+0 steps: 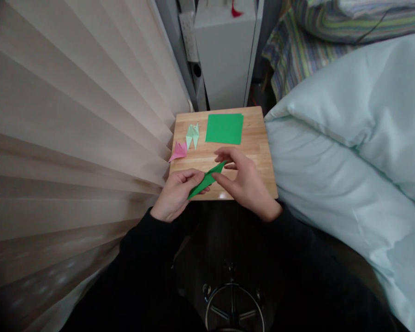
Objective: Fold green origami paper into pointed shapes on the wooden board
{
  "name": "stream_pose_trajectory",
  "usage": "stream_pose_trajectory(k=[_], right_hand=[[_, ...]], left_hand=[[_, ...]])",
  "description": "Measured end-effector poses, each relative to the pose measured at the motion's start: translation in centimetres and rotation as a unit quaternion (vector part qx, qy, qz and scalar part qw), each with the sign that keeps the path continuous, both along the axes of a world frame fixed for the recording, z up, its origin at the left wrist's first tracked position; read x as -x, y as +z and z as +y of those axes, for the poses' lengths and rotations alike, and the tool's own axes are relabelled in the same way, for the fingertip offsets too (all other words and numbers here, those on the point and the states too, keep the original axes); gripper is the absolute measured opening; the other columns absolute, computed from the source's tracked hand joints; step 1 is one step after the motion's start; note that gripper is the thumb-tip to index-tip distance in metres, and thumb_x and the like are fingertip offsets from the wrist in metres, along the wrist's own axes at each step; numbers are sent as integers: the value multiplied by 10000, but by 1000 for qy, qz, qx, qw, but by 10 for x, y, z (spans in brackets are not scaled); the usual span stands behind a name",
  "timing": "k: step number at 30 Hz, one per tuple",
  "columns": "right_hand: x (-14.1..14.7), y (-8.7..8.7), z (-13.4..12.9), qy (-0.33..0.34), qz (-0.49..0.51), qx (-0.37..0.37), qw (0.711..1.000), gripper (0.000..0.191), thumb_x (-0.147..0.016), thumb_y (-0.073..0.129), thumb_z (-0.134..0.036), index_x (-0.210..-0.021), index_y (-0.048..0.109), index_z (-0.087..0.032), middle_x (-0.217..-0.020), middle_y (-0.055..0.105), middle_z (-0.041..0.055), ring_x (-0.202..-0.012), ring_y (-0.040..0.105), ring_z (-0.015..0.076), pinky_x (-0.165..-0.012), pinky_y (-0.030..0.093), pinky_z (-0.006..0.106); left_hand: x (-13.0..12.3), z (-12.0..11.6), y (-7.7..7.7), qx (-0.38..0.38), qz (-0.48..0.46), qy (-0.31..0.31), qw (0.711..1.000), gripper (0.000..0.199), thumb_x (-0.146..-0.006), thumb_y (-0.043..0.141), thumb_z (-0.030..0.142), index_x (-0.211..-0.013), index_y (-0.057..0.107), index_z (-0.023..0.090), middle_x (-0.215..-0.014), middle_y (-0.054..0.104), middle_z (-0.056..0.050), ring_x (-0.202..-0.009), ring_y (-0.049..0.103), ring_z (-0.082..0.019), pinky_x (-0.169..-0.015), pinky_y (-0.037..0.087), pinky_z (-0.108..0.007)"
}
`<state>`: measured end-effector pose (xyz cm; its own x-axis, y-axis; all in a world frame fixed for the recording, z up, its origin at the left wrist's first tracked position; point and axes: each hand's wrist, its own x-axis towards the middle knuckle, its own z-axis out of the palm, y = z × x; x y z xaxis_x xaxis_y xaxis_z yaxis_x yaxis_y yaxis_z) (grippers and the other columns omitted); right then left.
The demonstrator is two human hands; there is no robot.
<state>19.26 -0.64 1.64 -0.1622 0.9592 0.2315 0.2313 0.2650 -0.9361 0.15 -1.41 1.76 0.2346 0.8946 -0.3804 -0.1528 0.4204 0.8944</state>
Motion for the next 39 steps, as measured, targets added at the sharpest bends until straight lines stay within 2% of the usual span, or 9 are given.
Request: stream_pose_trajectory(k=[2,5,8,11,16,20,28,35,39], right_hand=[[2,-4,1,-35,69,86,993,354,-788,826,-328,-1075,650,-219,-946,708,41,-871,695,205,-768,588,360],[2,-5,3,-22,126,164,978,305,-764,848,-415,-885,660,-207,-807,702,23,-764,687,186,-752,596,362],[1,-3,4,-8,149,182,972,312,-746,866,-449,-803,664,-218,-787,712,19,-750,687,184,-765,605,376],[1,-3,4,-6,177,186,966,333,-696,906,-415,-841,672,-226,-813,730,10,-776,706,184,-785,612,378],[8,-8,2,1,199,229,953,340,-659,919,-372,-821,668,-211,-816,760,19,-757,725,186,-734,618,357],[12,-8,-1,11,200,221,955,272,-707,887,-385,-755,684,-211,-750,744,6,-710,710,175,-726,616,355],[13,-1,-3,-2,198,201,959,233,-758,841,-405,-740,719,-207,-717,711,2,-648,646,151,-653,582,324],[11,-3,-2,-4,153,193,969,222,-850,732,-387,-744,714,-193,-712,693,10,-662,629,145,-668,564,314],[12,-3,-2,-5,156,201,967,263,-868,724,-443,-778,715,-196,-751,697,13,-692,649,150,-701,585,324]], left_hand=[[0,0,0,-5,-6,6,1000,358,-761,855,472,-822,741,139,-725,730,-20,-608,667,-115,-691,577,-271],[0,0,2,-5,-7,-6,1000,368,-763,855,482,-846,756,137,-727,744,-32,-630,694,-134,-707,586,-281],[0,-1,4,7,-16,-18,1000,353,-770,848,481,-826,774,140,-706,746,-41,-665,709,-143,-691,571,-261],[-1,-1,4,23,-21,-12,999,352,-753,856,485,-824,784,148,-712,751,-45,-671,703,-142,-646,549,-244],[-5,-2,1,-9,7,20,1000,358,-749,862,482,-849,796,145,-726,765,-56,-691,705,-157,-678,560,-279],[-6,-4,1,9,-34,27,999,327,-746,875,442,-864,803,145,-747,777,-61,-709,715,-154,-715,568,-282],[-5,-4,4,117,-93,8,989,196,-767,869,284,-879,806,136,-832,794,-65,-736,733,-133,-741,564,-248],[-6,-4,7,115,-78,2,990,172,-753,859,249,-867,803,133,-835,794,-64,-744,735,-138,-738,563,-250],[-8,-5,6,93,-54,35,994,180,-760,853,279,-852,798,134,-797,788,-57,-734,734,-145,-739,568,-266]])
